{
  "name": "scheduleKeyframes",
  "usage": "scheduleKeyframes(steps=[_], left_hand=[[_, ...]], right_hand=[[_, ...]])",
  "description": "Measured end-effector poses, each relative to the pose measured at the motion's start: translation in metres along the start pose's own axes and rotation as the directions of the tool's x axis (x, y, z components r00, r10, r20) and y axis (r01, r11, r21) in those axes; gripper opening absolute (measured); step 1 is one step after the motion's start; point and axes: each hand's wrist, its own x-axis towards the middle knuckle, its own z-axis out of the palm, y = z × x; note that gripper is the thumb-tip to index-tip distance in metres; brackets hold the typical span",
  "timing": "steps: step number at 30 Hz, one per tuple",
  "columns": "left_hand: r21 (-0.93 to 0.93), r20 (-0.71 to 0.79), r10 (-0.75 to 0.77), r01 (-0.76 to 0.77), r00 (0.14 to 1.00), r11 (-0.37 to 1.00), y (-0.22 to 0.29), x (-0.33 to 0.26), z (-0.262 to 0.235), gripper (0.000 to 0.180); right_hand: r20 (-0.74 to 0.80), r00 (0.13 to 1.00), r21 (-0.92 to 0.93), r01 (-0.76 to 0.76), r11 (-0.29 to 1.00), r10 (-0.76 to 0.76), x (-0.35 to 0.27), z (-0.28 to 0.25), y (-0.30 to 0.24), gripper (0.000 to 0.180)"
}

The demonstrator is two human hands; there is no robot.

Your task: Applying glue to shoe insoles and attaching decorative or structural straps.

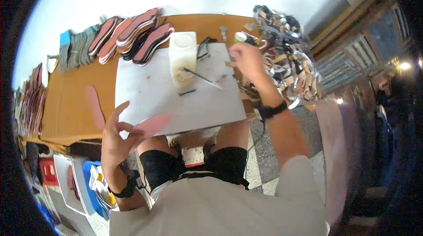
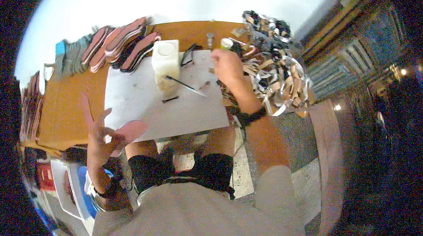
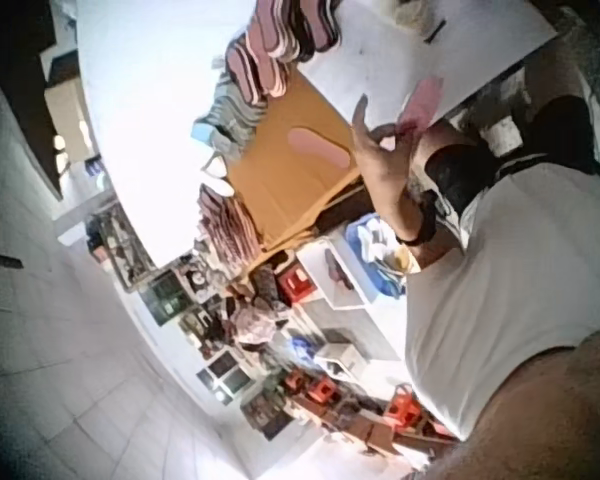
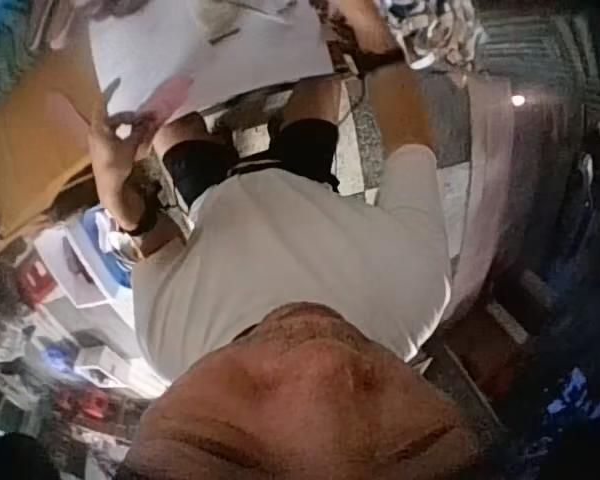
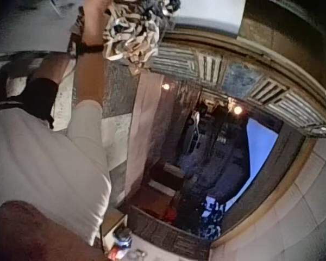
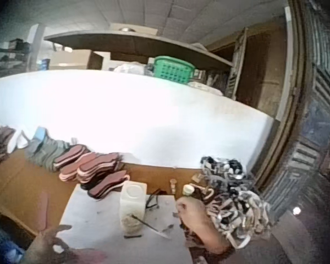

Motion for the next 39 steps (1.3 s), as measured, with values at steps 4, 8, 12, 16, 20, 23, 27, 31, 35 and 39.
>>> scheduleKeyframes(steps=[4, 8, 12, 16, 20, 23, 27, 31, 35, 39], left_hand=[[0.0, -0.072, -0.088, 0.089, 0.993, 0.996, 0.002, -0.005, 0.0, 0.086], [-0.051, -0.092, -0.193, 0.189, 0.977, 0.981, 0.002, -0.006, 0.001, 0.084], [-0.076, -0.164, -0.133, 0.122, 0.977, 0.99, -0.013, -0.011, 0.002, 0.082], [-0.033, -0.18, -0.08, 0.076, 0.98, 0.997, -0.012, -0.012, 0.008, 0.083], [0.047, -0.128, -0.077, 0.083, 0.989, 0.995, 0.004, -0.006, 0.012, 0.083], [0.036, -0.135, -0.054, 0.06, 0.989, 0.998, 0.01, -0.005, 0.013, 0.083], [0.017, -0.144, -0.17, 0.174, 0.975, 0.985, 0.012, -0.005, 0.016, 0.081], [0.069, -0.144, -0.04, 0.051, 0.989, 0.996, -0.007, -0.01, 0.013, 0.079], [0.092, -0.156, -0.102, 0.117, 0.983, 0.989, 0.001, -0.007, 0.015, 0.079], [0.077, -0.148, -0.083, 0.095, 0.985, 0.993, -0.008, -0.003, 0.015, 0.079]], right_hand=[[-0.061, 0.993, -0.218, -0.114, 0.969, 0.103, 0.036, -0.016, 0.004, 0.013], [-0.148, 0.985, -0.471, -0.147, 0.87, 0.087, 0.052, -0.049, 0.064, 0.015], [-0.056, 0.988, -0.66, -0.145, 0.737, 0.145, 0.039, -0.062, 0.102, 0.018], [0.001, 1.0, -0.672, 0.002, 0.741, -0.002, 0.006, -0.039, 0.099, 0.018], [0.289, 0.957, -0.533, 0.169, 0.829, -0.01, -0.005, -0.004, 0.098, 0.015], [0.325, 0.945, -0.589, 0.167, 0.791, 0.043, -0.003, 0.004, 0.098, 0.015], [0.1, 0.988, -0.729, -0.011, 0.685, 0.122, 0.008, 0.003, 0.121, 0.015], [-0.134, 0.989, -0.606, -0.126, 0.785, 0.055, 0.02, -0.025, 0.135, 0.017], [-0.242, 0.937, -0.507, -0.344, 0.79, 0.253, 0.022, -0.041, 0.134, 0.022], [-0.344, 0.867, -0.282, -0.461, 0.841, 0.36, 0.026, -0.056, 0.145, 0.026]])
